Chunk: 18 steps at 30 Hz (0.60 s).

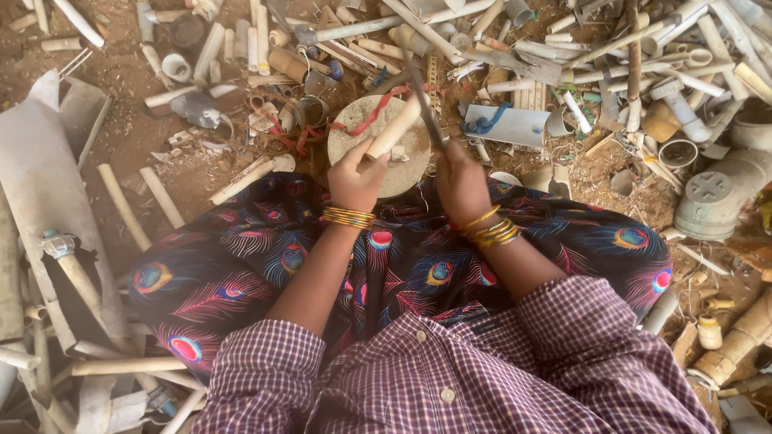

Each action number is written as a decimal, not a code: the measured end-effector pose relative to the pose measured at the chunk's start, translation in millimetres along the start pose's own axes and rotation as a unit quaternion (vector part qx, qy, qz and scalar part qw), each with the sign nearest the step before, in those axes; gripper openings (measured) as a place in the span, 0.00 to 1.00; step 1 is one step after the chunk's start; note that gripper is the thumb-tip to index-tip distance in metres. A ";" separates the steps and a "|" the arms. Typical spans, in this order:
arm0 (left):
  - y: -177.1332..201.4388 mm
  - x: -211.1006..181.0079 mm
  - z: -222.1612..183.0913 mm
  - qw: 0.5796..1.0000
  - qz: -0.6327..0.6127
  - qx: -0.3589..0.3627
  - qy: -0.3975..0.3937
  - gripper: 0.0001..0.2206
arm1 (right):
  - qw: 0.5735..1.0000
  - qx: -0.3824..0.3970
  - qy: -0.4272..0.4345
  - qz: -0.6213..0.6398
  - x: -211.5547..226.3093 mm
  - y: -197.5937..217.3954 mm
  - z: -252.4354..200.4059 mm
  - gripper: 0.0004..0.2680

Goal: The person uses a knife to cut small pieces of white PVC pipe on a wooden block, holding the pipe with one hand and slicing with the other, then picks up a larger pipe segment with an elbow joint.

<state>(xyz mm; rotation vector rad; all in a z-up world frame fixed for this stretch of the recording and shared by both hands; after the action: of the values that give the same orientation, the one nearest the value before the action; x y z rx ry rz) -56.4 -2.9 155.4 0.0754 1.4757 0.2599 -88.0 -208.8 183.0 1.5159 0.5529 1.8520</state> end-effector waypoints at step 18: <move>5.4 -12.1 -10.2 0.976 0.078 -0.070 -0.193 0.18 | 0.992 0.062 -0.001 -0.110 -3.0 -15.0 -13.6 0.05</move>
<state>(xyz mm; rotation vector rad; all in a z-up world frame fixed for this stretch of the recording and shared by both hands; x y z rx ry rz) -68.1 -1.4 167.4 0.1217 1.0634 0.4500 -97.3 -199.5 167.4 1.4705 0.8139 1.6731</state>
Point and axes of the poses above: each hand's wrist, its own z-axis towards the middle knuckle, its own y-axis out of the back of the hand, x = y × z, the point moved 3 cm from there along z, towards the middle knuckle, and after that the axes turned 1 degree about -x, right-handed, at the moved point
